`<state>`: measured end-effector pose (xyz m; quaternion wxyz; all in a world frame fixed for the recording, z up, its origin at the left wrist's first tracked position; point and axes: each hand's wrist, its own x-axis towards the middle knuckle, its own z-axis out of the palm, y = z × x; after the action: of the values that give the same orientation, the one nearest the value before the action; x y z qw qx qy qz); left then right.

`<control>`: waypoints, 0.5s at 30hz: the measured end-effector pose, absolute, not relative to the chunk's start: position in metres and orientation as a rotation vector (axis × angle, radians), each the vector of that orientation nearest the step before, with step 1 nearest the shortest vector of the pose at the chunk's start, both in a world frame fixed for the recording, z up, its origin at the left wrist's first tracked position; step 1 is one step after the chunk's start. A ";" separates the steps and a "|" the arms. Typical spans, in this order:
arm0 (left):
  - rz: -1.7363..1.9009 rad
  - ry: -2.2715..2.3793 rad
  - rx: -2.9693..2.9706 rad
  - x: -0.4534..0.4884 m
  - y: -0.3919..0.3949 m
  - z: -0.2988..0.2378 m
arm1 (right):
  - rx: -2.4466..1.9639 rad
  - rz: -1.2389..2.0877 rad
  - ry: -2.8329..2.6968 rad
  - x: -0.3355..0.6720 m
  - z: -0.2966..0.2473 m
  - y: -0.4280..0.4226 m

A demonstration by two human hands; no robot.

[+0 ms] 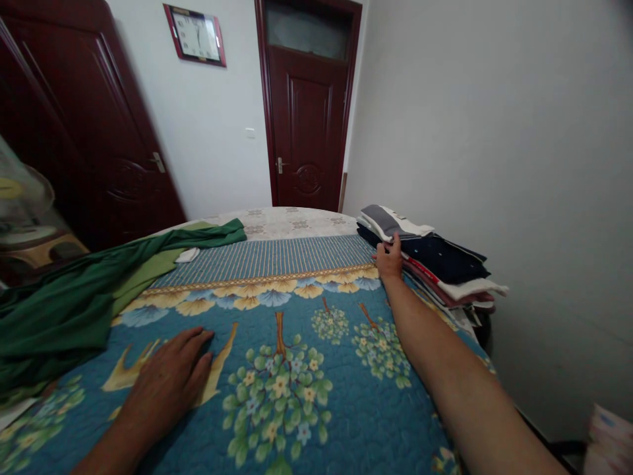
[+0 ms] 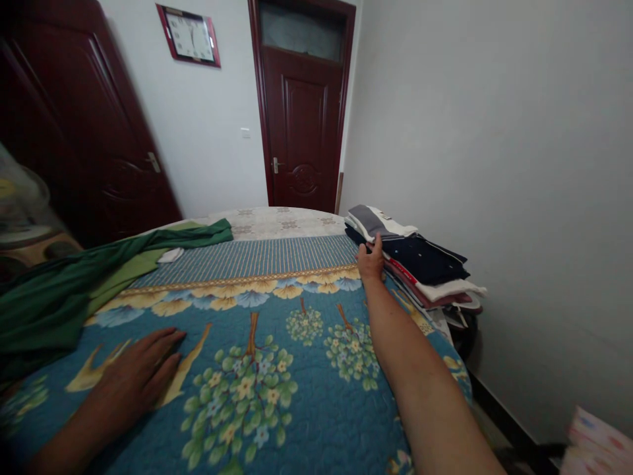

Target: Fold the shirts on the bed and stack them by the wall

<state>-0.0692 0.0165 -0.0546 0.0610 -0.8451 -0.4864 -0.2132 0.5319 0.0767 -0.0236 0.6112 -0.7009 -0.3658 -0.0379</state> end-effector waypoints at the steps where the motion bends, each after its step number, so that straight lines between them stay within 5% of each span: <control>1: -0.649 -1.465 -2.559 -0.069 0.016 -0.055 | -1.604 -0.072 -0.835 0.534 -0.024 0.079; 15: -0.699 -1.456 -2.557 -0.061 0.019 -0.050 | -1.720 -0.376 -1.064 0.525 -0.006 0.070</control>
<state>-0.0614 0.0187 -0.0503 0.0584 -0.8441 -0.4806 -0.2306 0.5247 0.0699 -0.0061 0.5161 -0.7162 -0.4429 -0.1567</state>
